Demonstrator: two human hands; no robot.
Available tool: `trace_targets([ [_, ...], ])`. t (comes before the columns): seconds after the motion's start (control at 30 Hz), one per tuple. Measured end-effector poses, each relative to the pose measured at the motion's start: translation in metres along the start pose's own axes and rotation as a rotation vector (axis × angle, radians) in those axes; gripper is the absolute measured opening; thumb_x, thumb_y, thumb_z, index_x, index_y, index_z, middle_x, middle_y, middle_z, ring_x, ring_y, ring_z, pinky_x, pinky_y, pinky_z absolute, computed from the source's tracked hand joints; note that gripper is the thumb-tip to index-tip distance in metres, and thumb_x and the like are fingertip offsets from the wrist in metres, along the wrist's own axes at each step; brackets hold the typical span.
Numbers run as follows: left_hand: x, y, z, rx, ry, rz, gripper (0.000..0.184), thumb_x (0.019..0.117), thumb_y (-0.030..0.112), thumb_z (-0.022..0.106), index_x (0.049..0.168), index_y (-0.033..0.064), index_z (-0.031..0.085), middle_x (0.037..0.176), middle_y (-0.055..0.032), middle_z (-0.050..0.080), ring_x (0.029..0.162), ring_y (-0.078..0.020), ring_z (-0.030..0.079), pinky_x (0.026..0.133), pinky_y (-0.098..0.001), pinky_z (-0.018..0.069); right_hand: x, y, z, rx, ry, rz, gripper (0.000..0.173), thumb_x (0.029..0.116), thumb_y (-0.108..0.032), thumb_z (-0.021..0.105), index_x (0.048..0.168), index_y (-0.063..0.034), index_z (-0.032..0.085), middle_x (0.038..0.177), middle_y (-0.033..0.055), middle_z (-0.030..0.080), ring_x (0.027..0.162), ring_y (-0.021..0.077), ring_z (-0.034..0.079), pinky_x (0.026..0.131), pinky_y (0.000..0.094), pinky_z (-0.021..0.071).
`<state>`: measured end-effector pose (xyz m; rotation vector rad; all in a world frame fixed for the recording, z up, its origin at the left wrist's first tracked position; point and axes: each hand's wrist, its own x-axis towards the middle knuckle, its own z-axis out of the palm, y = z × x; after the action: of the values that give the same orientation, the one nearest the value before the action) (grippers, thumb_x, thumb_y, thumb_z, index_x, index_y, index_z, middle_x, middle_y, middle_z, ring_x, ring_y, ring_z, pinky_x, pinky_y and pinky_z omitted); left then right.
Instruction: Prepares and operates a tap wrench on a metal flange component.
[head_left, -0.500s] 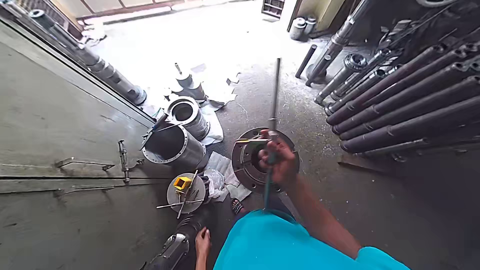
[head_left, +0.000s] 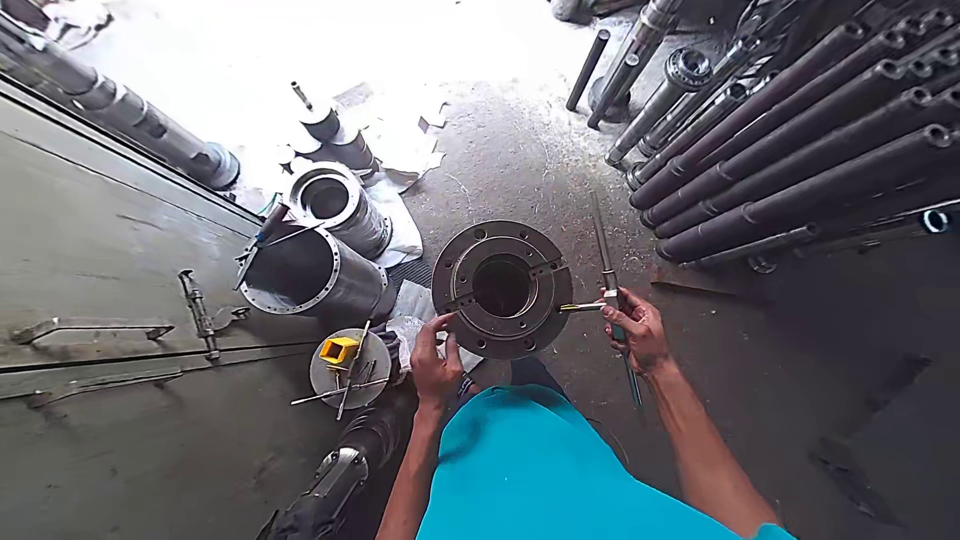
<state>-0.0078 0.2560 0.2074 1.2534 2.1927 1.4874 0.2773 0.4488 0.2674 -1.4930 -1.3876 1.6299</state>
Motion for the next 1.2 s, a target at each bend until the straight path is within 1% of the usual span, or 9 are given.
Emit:
trace_targets([
  [0.1,0.003,0.035,0.014,0.126,0.035,0.156,0.027,0.0923,0.013,0.056,0.112,0.0028,0.072,0.117,-0.0115,0.074,0.114,-0.0262,0.068,0.097,-0.0463,0.0535,0.007,-0.004,0.006,-0.272,-0.031,-0.085,0.049,0.0899,-0.026,0.073,0.135,-0.0115,0.061,0.099,0.0063,0.07,0.063,0.012,0.06,0.05,0.0289,0.0499],
  [0.23,-0.005,0.059,0.047,0.075,-0.08,0.249,0.025,0.0928,0.016,0.058,0.111,0.0061,0.073,0.118,-0.0075,0.074,0.118,-0.0252,0.066,0.102,-0.0469,0.0515,0.014,-0.026,0.009,-0.709,-0.11,-0.322,0.052,0.087,-0.03,0.081,0.134,-0.0127,0.065,0.106,0.0137,0.072,0.084,0.0272,0.068,0.075,0.0549,0.0547],
  [0.4,-0.016,0.056,0.103,0.252,-0.234,0.318,0.042,0.0915,0.025,0.065,0.13,0.0086,0.067,0.137,-0.0073,0.066,0.135,-0.0278,0.056,0.115,-0.0489,0.0414,0.027,-0.055,0.015,-1.031,-0.476,-0.62,0.052,0.0819,-0.031,0.082,0.13,-0.0175,0.067,0.111,0.0043,0.073,0.094,0.0215,0.072,0.081,0.0529,0.059],
  [0.5,-0.017,0.058,0.126,0.369,-0.188,0.282,0.046,0.0934,0.04,0.064,0.129,0.011,0.068,0.144,-0.0059,0.062,0.141,-0.0268,0.051,0.118,-0.0522,0.0338,0.031,-0.061,0.022,-1.122,-0.601,-0.671,0.054,0.0823,-0.036,0.081,0.131,-0.02,0.066,0.118,0.0018,0.071,0.097,0.0201,0.071,0.08,0.0519,0.059],
  [0.67,-0.01,0.073,0.15,0.405,-0.142,0.285,0.032,0.0967,0.039,0.063,0.118,0.0184,0.075,0.137,0.0018,0.067,0.14,-0.0283,0.051,0.12,-0.063,0.0252,0.02,-0.056,0.024,-1.029,-0.478,-0.571,0.065,0.0934,-0.029,0.075,0.153,-0.0252,0.049,0.13,0.0069,0.069,0.103,0.0243,0.071,0.087,0.0557,0.0579],
  [0.8,-0.006,0.065,0.157,0.388,-0.103,0.316,0.018,0.0944,0.024,0.064,0.105,0.0207,0.078,0.129,0.0055,0.071,0.133,-0.0264,0.057,0.114,-0.0627,0.0306,0.008,-0.055,0.029,-1.113,-0.417,-0.533,0.065,0.1,-0.038,0.065,0.159,-0.0402,0.038,0.112,0.0099,0.069,0.089,0.0281,0.069,0.073,0.057,0.0557],
  [1.0,-0.005,0.064,0.158,0.452,-0.106,0.336,0.023,0.0962,0.017,0.062,0.112,0.0245,0.077,0.14,0.0111,0.065,0.134,-0.0212,0.056,0.109,-0.0523,0.0376,-0.017,-0.049,0.051,-1.031,-0.191,-0.258,0.07,0.1061,-0.042,0.054,0.166,-0.0292,0.021,0.119,0.0245,0.065,0.086,0.0393,0.07,0.073,0.0614,0.0566],
  [1.1,-0.005,0.065,0.158,0.472,-0.119,0.324,0.029,0.0948,0.014,0.063,0.118,0.0271,0.075,0.141,0.0125,0.064,0.133,-0.0204,0.056,0.108,-0.0512,0.0376,-0.02,-0.042,0.065,-0.684,-0.136,-0.016,0.077,0.1076,-0.041,0.052,0.166,-0.0322,0.002,0.108,0.0221,0.063,0.059,0.0279,0.068,0.056,0.0481,0.0634],
  [1.2,-0.006,0.069,0.154,0.452,-0.158,0.304,0.033,0.0932,0.016,0.065,0.123,0.0269,0.074,0.143,0.0106,0.062,0.132,-0.0235,0.056,0.108,-0.0548,0.0364,-0.021,-0.028,0.074,-0.277,-0.074,0.063,0.08,0.1069,-0.037,0.056,0.164,-0.0362,0.001,0.117,0.0239,0.059,0.065,0.0308,0.068,0.06,0.052,0.0632],
])
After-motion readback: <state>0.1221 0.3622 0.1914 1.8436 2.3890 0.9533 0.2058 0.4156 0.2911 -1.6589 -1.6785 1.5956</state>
